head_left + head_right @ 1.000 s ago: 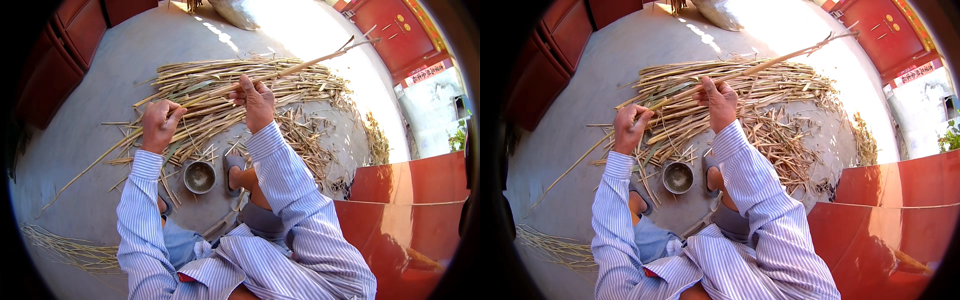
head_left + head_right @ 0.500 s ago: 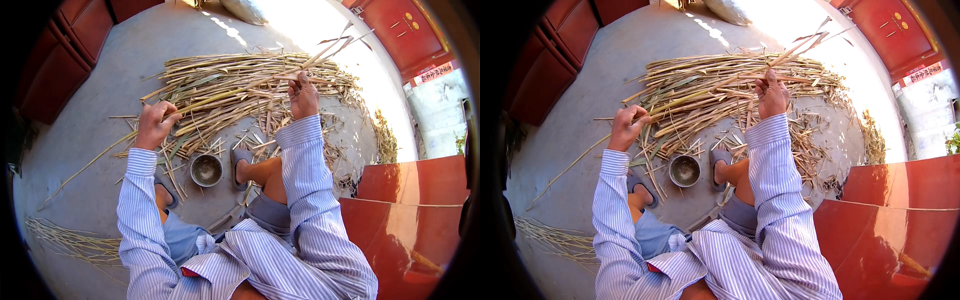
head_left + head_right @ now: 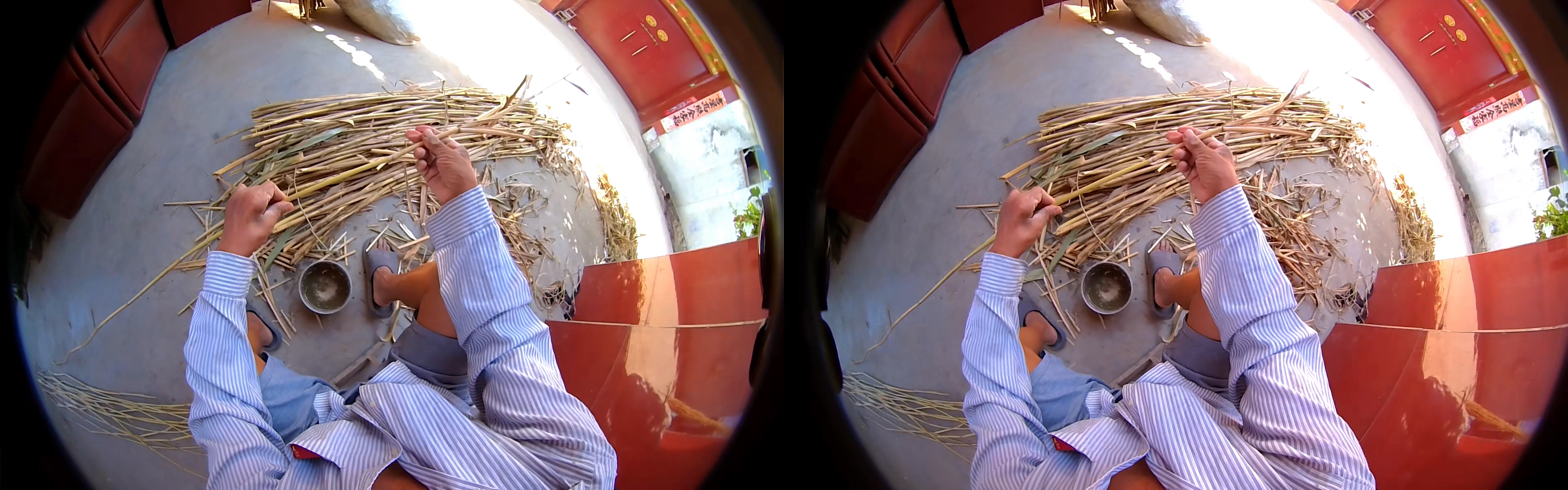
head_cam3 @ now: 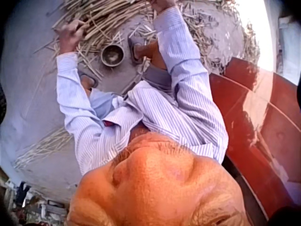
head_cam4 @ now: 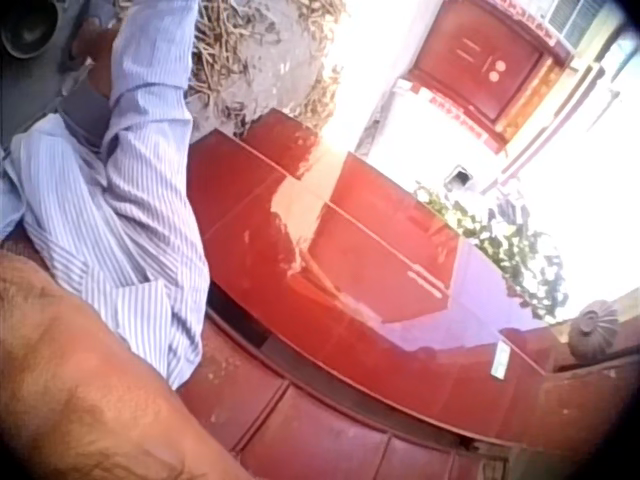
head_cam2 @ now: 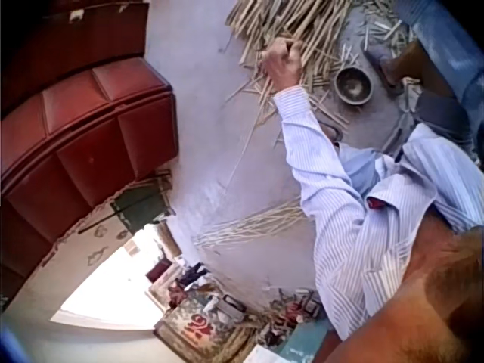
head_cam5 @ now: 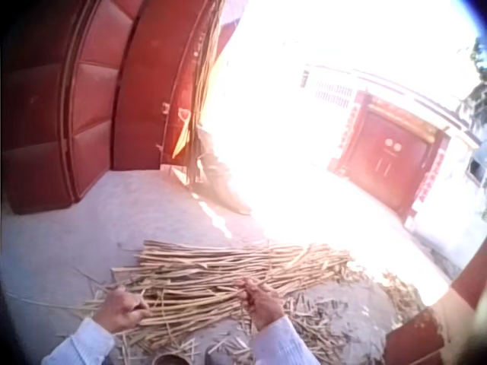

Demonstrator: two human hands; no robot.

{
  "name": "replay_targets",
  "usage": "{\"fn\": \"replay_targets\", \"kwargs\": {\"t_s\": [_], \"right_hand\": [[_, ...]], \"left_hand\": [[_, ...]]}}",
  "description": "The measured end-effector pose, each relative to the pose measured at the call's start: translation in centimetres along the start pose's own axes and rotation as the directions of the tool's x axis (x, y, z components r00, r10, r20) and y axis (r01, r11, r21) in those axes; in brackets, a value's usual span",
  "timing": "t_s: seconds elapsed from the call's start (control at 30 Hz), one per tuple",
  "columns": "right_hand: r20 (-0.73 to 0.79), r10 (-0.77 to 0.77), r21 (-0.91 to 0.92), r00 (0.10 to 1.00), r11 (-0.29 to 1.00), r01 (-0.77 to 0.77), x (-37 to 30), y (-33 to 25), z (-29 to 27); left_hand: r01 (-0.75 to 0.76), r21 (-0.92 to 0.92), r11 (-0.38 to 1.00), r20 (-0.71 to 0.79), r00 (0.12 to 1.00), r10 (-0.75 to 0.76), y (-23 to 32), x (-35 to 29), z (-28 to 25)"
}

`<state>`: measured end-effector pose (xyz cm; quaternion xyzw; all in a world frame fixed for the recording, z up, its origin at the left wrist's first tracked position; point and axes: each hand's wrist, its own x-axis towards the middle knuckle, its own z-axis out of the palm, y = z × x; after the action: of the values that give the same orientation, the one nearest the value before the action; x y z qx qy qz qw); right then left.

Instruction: The person sits on the floor and repeatedly strips the outer layers from long, thin plant stalks by hand. The stripped fibers are placed in a pile to the left, while the remaining stalks are set aside.

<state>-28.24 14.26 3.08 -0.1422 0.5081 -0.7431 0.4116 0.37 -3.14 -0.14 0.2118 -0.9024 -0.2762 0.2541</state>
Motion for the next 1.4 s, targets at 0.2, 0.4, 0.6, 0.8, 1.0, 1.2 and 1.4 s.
{"fn": "replay_targets", "kwargs": {"t_s": [0.2,0.4,0.6,0.8,1.0,1.2,1.4], "right_hand": [[-0.145,-0.087,-0.177,0.986,0.982,0.060,0.7,0.9,0.5],[-0.235,-0.172,-0.115,0.957,0.982,0.149,0.7,-0.4,-0.2],[-0.172,-0.123,0.021,0.977,0.991,0.129,0.7,-1.1,-3.0],[-0.035,0.050,-0.004,0.998,0.999,-0.051,-0.6,1.7,3.2],[-0.212,0.003,0.152,0.977,0.988,0.030,3.0,-1.8,-6.6],[0.089,0.130,0.135,0.988,0.981,-0.141,0.6,0.6,1.3],[0.007,0.045,-0.096,0.999,0.994,-0.044,0.9,1.7,2.2]], "left_hand": [[-0.031,0.162,0.986,-0.121,0.991,0.052,0.8,-0.4,-0.3],[-0.015,0.185,0.983,-0.083,0.996,0.031,0.2,-1.2,-2.0],[0.111,0.137,0.984,0.079,0.989,-0.123,-1.4,-2.8,-4.6],[-0.020,-0.011,1.000,-0.113,0.993,0.019,4.4,-0.3,0.7],[0.153,-0.225,0.962,-0.013,0.987,-0.160,2.4,-1.5,-1.9],[0.156,-0.185,0.970,0.010,0.988,-0.157,2.0,-1.6,-1.6],[0.137,-0.131,0.982,0.026,0.991,-0.135,2.3,-1.3,-1.2]]}}
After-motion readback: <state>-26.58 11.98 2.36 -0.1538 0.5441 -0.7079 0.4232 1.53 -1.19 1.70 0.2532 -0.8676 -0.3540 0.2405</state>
